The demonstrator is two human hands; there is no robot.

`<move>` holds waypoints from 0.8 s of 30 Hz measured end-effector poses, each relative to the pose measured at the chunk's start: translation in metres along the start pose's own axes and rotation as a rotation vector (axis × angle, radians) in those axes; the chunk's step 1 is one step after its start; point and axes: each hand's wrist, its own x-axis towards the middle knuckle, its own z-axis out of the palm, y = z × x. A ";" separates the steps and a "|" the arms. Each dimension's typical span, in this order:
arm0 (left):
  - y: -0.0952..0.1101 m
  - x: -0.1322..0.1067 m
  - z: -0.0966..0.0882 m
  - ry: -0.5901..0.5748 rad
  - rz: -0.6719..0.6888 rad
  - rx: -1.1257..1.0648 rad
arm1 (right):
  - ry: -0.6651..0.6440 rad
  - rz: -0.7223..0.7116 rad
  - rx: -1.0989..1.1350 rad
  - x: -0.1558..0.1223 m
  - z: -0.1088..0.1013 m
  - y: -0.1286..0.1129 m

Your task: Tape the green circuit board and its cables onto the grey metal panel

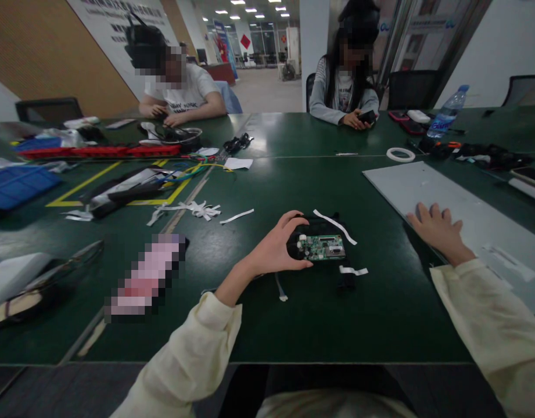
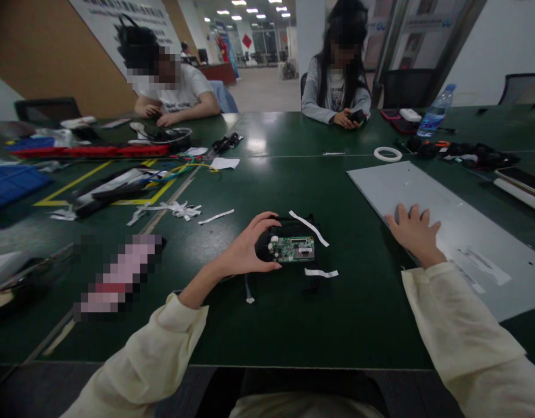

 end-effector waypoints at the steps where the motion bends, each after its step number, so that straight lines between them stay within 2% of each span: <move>1: 0.001 0.000 -0.002 0.016 0.007 -0.015 | 0.017 0.004 -0.012 -0.002 0.000 -0.004; 5: 0.001 -0.001 -0.011 0.081 0.013 -0.080 | 0.024 -0.062 -0.005 -0.009 -0.002 -0.017; 10: -0.002 -0.002 -0.015 0.084 -0.003 -0.113 | 0.046 -0.154 0.049 -0.017 -0.006 -0.030; 13: -0.004 -0.002 -0.014 0.085 -0.003 -0.124 | 0.067 -0.200 0.187 -0.019 -0.015 -0.039; 15: -0.005 -0.003 -0.014 0.082 -0.008 -0.125 | 0.063 -0.328 0.378 -0.022 -0.028 -0.049; 17: -0.005 -0.003 -0.013 0.077 -0.012 -0.125 | -0.039 -0.532 0.601 -0.029 -0.045 -0.063; 20: -0.006 -0.003 -0.012 0.074 -0.008 -0.133 | -0.340 -0.800 0.821 -0.047 -0.068 -0.086; 22: -0.006 -0.003 -0.012 0.079 -0.005 -0.139 | -0.470 -0.895 0.888 -0.060 -0.077 -0.100; 24: -0.006 -0.003 -0.011 0.085 -0.009 -0.137 | -0.536 -0.938 0.912 -0.068 -0.079 -0.109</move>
